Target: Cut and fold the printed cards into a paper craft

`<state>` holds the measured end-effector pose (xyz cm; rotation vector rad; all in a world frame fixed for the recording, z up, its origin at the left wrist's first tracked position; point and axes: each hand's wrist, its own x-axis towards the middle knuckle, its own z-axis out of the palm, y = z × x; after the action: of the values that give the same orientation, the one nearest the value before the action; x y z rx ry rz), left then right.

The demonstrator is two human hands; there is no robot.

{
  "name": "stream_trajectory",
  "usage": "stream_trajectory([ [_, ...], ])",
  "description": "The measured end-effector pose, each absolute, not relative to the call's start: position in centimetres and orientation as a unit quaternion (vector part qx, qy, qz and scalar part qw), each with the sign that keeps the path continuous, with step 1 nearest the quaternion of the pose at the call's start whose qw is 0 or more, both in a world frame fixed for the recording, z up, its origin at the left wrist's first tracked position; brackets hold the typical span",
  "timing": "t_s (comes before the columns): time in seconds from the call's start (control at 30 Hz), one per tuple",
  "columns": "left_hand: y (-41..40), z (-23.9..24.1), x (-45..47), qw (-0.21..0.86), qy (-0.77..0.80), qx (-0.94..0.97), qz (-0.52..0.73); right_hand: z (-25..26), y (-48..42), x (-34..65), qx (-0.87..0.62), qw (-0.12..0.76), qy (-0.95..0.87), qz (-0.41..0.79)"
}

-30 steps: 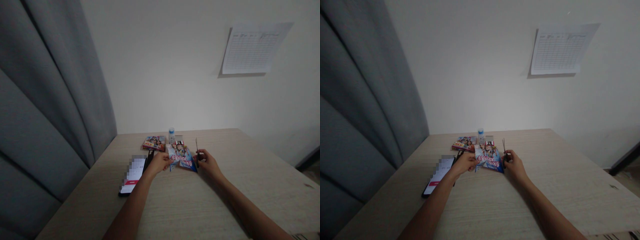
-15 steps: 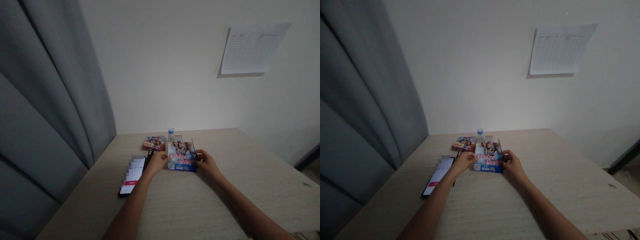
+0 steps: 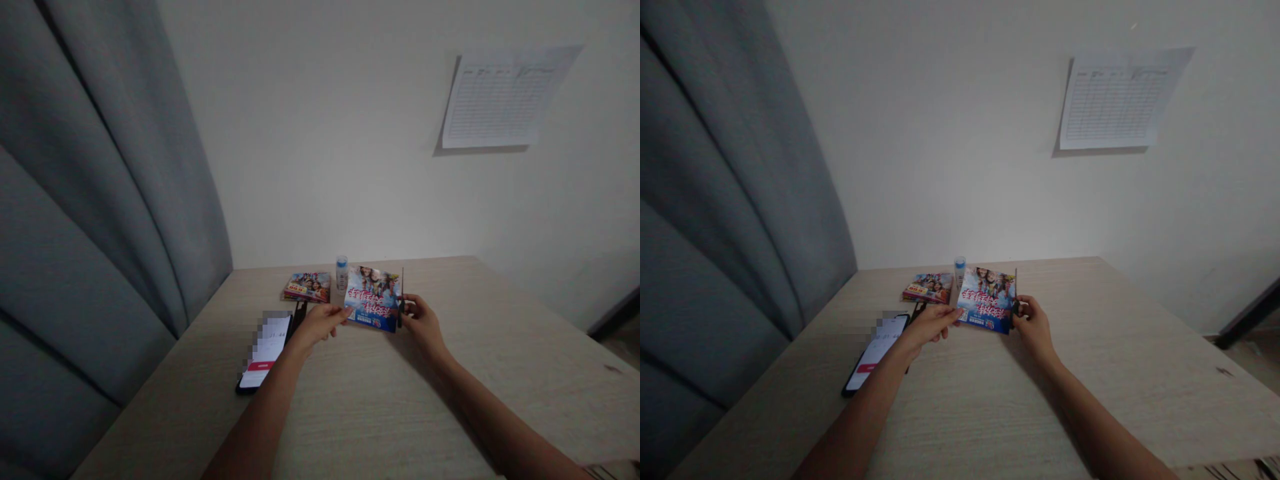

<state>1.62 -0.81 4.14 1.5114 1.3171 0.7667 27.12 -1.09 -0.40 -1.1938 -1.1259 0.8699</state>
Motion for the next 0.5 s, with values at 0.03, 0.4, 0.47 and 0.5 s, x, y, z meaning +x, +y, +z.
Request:
stream_trajectory([
  [0.03,-0.9,4.2,1.7,0.488,0.529,0.62,0.313,-0.4,-1.1,27.2,-0.519,0.6,-0.485,0.369],
  [0.4,-0.9,1.9,4.2,0.47,0.515,0.562,0.444,-1.0,-1.1,26.7,-0.513,0.588,-0.499,0.377],
  [0.47,-0.7,1.5,4.3,0.456,0.52,0.557,0.46,-1.0,-1.2,26.6,-0.508,0.587,-0.502,0.381],
  [0.5,-0.6,1.4,4.2,0.452,0.522,0.555,0.464,-1.0,-1.3,26.5,-0.506,0.587,-0.504,0.381],
])
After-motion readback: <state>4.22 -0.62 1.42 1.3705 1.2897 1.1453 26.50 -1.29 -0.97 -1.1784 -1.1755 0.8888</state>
